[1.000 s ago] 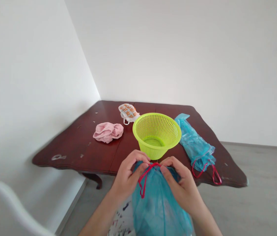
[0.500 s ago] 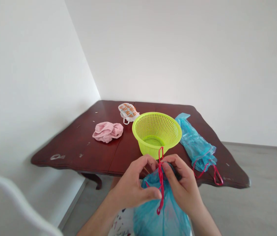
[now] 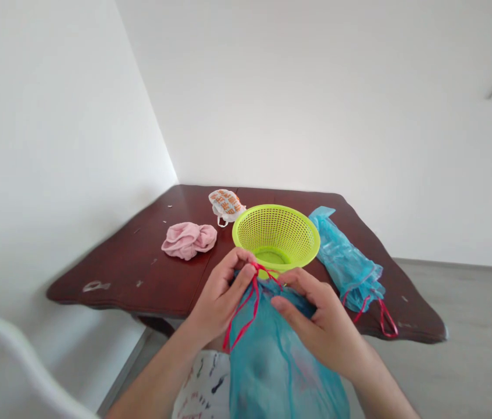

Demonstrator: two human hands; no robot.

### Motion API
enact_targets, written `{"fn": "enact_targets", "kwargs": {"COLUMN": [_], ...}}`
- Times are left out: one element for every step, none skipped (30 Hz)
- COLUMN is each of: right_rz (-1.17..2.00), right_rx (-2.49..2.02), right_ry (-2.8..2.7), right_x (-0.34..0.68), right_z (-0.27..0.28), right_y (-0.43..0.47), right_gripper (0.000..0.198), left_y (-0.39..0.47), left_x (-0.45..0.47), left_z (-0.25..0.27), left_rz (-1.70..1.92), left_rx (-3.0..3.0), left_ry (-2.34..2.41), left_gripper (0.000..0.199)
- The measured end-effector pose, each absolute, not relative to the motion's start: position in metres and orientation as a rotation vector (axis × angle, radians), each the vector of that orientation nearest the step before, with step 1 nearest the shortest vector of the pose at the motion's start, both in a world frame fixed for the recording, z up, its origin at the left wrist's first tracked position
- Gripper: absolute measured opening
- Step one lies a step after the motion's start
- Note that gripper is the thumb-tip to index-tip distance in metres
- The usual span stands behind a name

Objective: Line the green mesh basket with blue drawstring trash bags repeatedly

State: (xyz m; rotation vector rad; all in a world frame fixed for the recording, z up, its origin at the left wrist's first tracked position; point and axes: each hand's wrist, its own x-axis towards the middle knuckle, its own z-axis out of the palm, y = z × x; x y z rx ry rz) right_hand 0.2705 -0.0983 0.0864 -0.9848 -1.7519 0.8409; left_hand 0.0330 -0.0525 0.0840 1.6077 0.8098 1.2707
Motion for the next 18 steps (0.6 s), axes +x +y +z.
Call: {"fn": "enact_targets", "kwargs": {"right_rz": [0.849,0.848,0.837,0.817,0.789,0.755,0.717,0.677,0.646,0.631,0.631,0.647,0.670,0.696,0.720,0.733,0.731,0.717], "right_rx": [-0.975,-0.962,-0.950,-0.942,-0.940,-0.941,-0.945,-0.949,-0.949,-0.949,-0.951,-0.951,-0.948,-0.946,-0.948,-0.950,-0.951,-0.953], "right_ry": [-1.765,-1.767,-1.759,-1.741,-1.715,-1.684,-1.652,-1.624,-1.605,-1.595,-1.582,-1.557,-1.511,-1.447,-1.373,-1.298,-1.233,-1.184], "right_x": [0.273,0.276,0.279,0.282,0.286,0.290,0.294,0.297,0.300,0.302,0.304,0.306,0.308,0.310,0.313,0.316,0.319,0.322], "right_z": [0.091,0.097,0.103,0.110,0.117,0.124,0.130,0.136,0.142,0.146,0.150,0.152,0.154,0.154,0.154,0.154,0.153,0.153], "right_y": [-0.097,-0.096,-0.094,-0.093,-0.092,-0.091,-0.091,-0.091,-0.091,-0.091,-0.091,-0.090,-0.088,-0.086,-0.083,-0.079,-0.076,-0.073], "right_gripper": [0.013,0.014,0.015,0.016,0.015,0.014,0.013,0.012,0.012,0.012,0.012,0.014,0.015,0.017,0.018,0.018,0.018,0.017], "left_y": [-0.049,-0.046,-0.042,-0.039,-0.036,-0.034,-0.032,-0.032,-0.031,-0.031,-0.031,-0.031,-0.030,-0.029,-0.028,-0.027,-0.026,-0.026], "left_x": [0.031,0.028,0.024,0.020,0.016,0.012,0.008,0.005,0.001,-0.002,-0.005,-0.008,-0.012,-0.015,-0.019,-0.022,-0.025,-0.028], "left_z": [0.087,0.091,0.096,0.102,0.108,0.116,0.123,0.131,0.139,0.145,0.151,0.155,0.158,0.160,0.161,0.161,0.161,0.162], "left_rz": [1.243,1.198,1.141,1.072,1.000,0.939,0.891,0.866,0.854,0.863,0.881,0.916,0.979,1.071,1.169,1.253,1.301,1.301], "left_rx": [1.642,1.708,1.797,1.899,2.006,2.110,2.216,2.322,2.422,2.507,2.568,2.593,2.568,2.495,2.391,2.279,2.186,2.131], "left_ry": [0.758,0.700,0.641,0.587,0.544,0.523,0.529,0.562,0.606,0.641,0.653,0.625,0.567,0.488,0.399,0.313,0.238,0.183], "left_gripper": [0.046,0.052,0.058,0.064,0.069,0.073,0.074,0.073,0.071,0.068,0.066,0.065,0.064,0.066,0.069,0.072,0.073,0.074]}}
